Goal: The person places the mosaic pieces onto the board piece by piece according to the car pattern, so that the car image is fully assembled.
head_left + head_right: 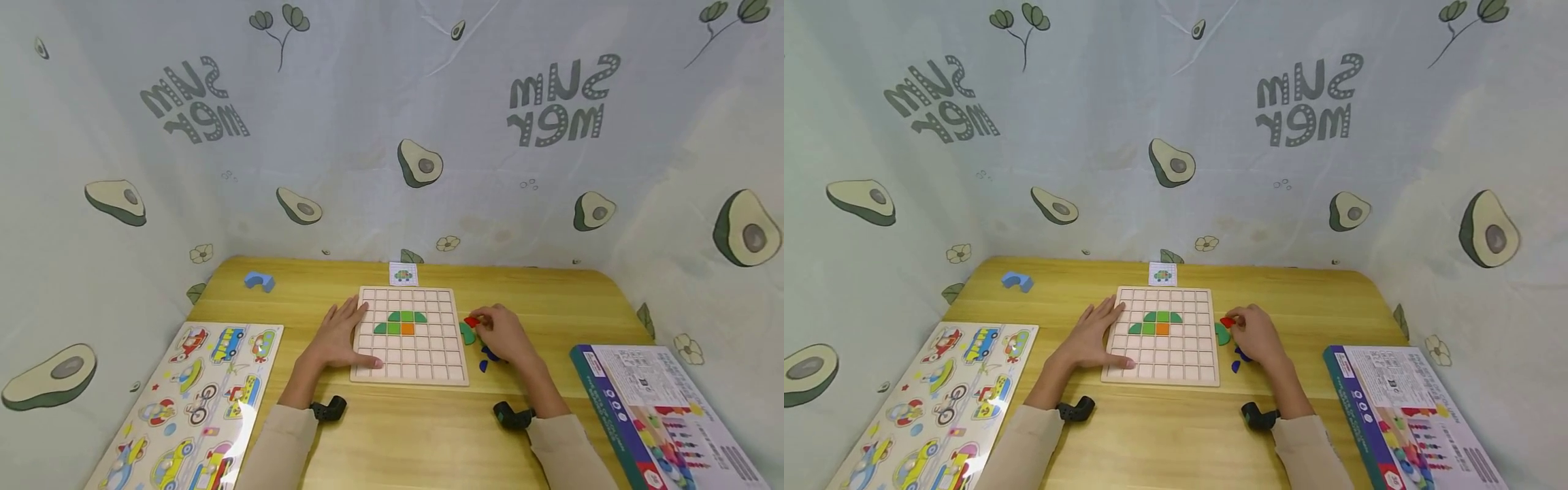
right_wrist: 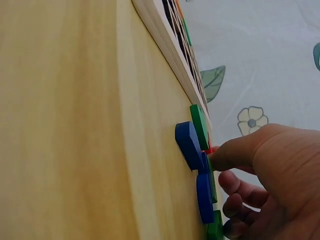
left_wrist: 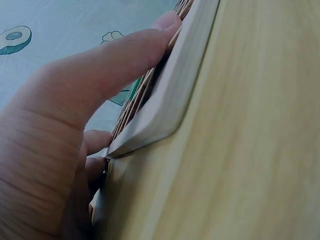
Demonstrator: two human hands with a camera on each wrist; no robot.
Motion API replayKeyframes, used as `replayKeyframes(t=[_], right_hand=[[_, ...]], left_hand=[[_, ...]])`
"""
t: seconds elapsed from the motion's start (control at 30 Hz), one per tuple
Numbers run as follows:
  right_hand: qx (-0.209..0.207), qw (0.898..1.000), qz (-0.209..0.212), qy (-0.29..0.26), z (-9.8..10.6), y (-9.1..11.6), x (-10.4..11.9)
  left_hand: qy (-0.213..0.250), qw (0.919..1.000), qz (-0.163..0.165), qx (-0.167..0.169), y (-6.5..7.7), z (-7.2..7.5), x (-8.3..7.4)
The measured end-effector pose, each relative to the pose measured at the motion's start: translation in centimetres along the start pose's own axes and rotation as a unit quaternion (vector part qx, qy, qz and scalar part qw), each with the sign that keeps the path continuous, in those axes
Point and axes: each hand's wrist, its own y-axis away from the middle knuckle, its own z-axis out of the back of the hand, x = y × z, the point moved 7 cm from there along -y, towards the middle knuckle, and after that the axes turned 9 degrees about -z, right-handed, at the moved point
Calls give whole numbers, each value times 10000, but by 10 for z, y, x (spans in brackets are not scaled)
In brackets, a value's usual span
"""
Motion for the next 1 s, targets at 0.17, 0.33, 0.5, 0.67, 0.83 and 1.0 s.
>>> replayKeyframes(t=[0.17, 0.33, 0.5, 0.67, 0.83, 1.0], right_hand=[[-45, 10000, -3, 49, 2, 0, -4], [-63, 9999, 63, 50, 1, 1, -3], [-180, 9998, 25, -112, -2, 0, -1], [-250, 9992, 10, -304, -3, 2, 3], [-220, 9991, 26, -358, -2, 7, 10], [-150, 9989, 54, -435, -5, 10, 20]], left_hand=[[102, 9999, -29, 15, -2, -1, -3], [12, 10000, 45, 52, -2, 1, -3], [17, 10000, 45, 23, 1, 3, 0], [1, 9999, 107, 30, 5, 3, 4], [68, 10000, 13, -30, 4, 4, 2], [12, 10000, 9, 18, 2, 1, 1]])
